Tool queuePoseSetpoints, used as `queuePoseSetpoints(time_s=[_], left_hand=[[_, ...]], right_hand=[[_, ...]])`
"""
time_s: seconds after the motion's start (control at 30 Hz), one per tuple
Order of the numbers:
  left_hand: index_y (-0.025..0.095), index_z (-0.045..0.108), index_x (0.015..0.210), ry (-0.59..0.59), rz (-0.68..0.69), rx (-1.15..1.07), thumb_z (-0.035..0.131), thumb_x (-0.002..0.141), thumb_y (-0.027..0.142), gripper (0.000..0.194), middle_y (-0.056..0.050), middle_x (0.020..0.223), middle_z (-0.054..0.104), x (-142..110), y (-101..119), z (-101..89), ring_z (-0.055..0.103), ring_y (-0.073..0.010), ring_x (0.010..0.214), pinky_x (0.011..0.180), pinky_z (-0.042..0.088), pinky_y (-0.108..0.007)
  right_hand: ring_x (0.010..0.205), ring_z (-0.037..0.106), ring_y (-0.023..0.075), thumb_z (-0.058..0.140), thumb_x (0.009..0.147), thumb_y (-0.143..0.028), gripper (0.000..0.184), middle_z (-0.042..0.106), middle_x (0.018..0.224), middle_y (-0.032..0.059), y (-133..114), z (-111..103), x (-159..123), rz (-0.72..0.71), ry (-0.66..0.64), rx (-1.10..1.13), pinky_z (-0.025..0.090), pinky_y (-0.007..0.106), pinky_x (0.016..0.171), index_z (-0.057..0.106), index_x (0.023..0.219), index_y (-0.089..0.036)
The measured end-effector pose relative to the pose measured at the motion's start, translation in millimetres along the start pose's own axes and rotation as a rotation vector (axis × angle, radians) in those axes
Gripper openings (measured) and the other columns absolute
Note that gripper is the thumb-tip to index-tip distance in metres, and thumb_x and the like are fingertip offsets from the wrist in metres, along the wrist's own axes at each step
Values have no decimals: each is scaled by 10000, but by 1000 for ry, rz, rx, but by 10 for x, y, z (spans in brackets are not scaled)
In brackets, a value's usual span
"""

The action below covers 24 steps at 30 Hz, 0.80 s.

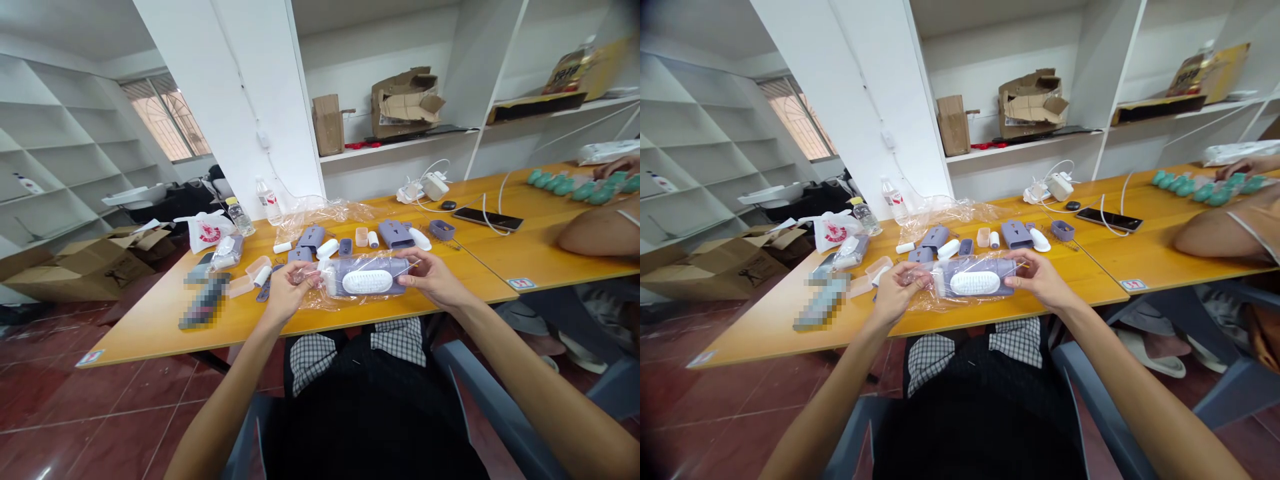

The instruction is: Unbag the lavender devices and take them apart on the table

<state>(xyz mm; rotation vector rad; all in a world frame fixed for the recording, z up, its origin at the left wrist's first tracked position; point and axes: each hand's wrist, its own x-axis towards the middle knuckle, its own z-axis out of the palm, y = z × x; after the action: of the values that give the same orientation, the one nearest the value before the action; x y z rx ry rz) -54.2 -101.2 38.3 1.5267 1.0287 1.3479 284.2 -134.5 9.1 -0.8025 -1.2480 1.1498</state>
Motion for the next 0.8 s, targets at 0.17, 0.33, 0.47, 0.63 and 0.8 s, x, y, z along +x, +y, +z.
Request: queuePoseSetpoints(time_s=[0.17, 0.33, 0.47, 0.63, 0.8], left_hand=[[165, 771, 984, -41, 25, -2, 1008, 647, 373, 462, -89, 915, 836, 84, 88, 140, 827, -288, 903, 796, 671, -379], [172, 767, 1001, -165, 32, -15, 984, 697, 349, 413, -96, 987, 839, 90, 54, 182, 823, -281, 908, 837, 677, -411], [176, 754, 1001, -269, 11, -58, 991, 705, 329, 410, -92, 1019, 831, 83, 35, 126, 817, -267, 941, 926, 657, -427], [211, 718, 1181, -241, -62, -208, 1015, 677, 297, 592, -107, 1230, 791, 59, 65, 166, 783, -262, 1069, 958, 630, -408], [206, 736, 1288, -398, -150, -259, 1049, 625, 310, 740, -117, 1197, 792, 24, 71, 278, 774, -262, 1016, 889, 633, -390]], right_hand=[[769, 675, 164, 1092, 550, -355, 516, 743, 967, -16, -67, -113, 2, -13, 55, 122, 573, 305, 663, 811, 982, -335], [744, 695, 170, 1122, 448, -348, 560, 783, 998, -13, -55, -241, -5, 17, 75, 190, 586, 315, 644, 819, 918, -331], [721, 678, 155, 1112, 479, -348, 542, 762, 948, -28, -17, -191, -12, 52, 75, 237, 576, 288, 614, 810, 928, -330], [749, 669, 146, 1072, 602, -380, 461, 730, 866, -40, -47, -64, -9, 67, 113, 285, 589, 266, 666, 807, 978, -353], [757, 675, 148, 1073, 600, -381, 458, 742, 877, -42, -55, -20, 4, 62, 132, 307, 593, 274, 682, 810, 974, -354]])
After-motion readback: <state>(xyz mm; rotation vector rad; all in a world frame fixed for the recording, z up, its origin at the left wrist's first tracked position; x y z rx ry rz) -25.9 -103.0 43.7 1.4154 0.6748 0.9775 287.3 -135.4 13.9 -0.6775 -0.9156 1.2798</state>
